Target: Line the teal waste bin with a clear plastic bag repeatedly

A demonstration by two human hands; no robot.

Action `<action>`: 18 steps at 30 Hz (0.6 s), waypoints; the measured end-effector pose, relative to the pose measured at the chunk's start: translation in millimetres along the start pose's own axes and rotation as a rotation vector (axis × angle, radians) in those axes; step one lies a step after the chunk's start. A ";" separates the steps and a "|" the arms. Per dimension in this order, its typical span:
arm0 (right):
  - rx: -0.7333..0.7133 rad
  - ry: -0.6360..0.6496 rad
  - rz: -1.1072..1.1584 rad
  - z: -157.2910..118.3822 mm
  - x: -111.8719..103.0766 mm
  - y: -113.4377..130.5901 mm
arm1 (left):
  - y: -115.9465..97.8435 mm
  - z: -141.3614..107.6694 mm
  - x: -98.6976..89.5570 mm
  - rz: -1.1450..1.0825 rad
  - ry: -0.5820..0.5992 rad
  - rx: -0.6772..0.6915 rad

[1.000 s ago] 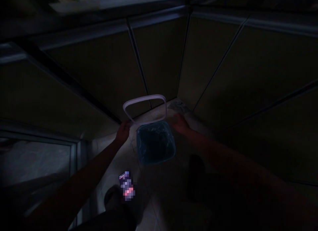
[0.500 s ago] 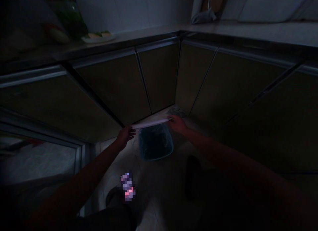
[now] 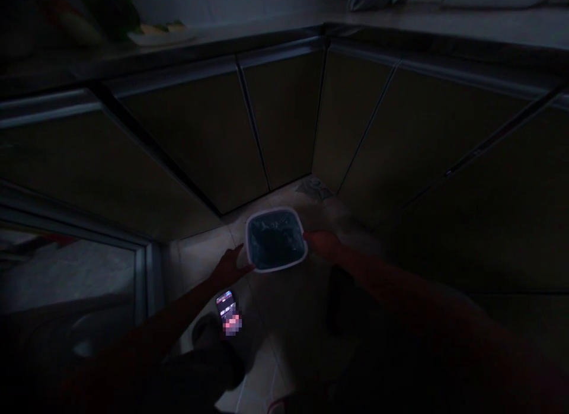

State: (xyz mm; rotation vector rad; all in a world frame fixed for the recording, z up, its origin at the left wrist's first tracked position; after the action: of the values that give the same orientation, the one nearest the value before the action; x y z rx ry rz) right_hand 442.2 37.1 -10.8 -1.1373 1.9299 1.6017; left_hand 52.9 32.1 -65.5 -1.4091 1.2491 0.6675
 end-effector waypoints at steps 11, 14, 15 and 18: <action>-0.262 0.186 -0.292 39.3 49.8 56.3 | -11.5 8.3 -21.9 -0.026 0.174 -0.002; -0.232 0.367 -0.306 70.6 93.2 58.0 | -11.8 10.0 -27.1 -0.035 0.252 -0.050; -0.192 0.427 -0.302 82.3 107.2 57.6 | -12.7 11.2 -29.6 -0.034 0.265 -0.055; -0.060 0.497 -0.237 118.0 141.2 56.6 | -18.2 16.8 -39.0 0.020 0.278 -0.022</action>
State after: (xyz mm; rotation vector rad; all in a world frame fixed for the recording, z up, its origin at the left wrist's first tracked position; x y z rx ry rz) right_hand 290.6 101.7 -110.3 -1.8518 1.9376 1.3451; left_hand 62.5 57.7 -28.4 -1.5475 1.4775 0.5116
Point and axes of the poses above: each hand's wrist, its own z-axis towards the middle knuckle, its own x-axis out of the palm, y = z × x, the point moved 1 cm from there along z, towards the middle knuckle, and after that the axes turned 8 degrees about z, right-handed, at the moved point
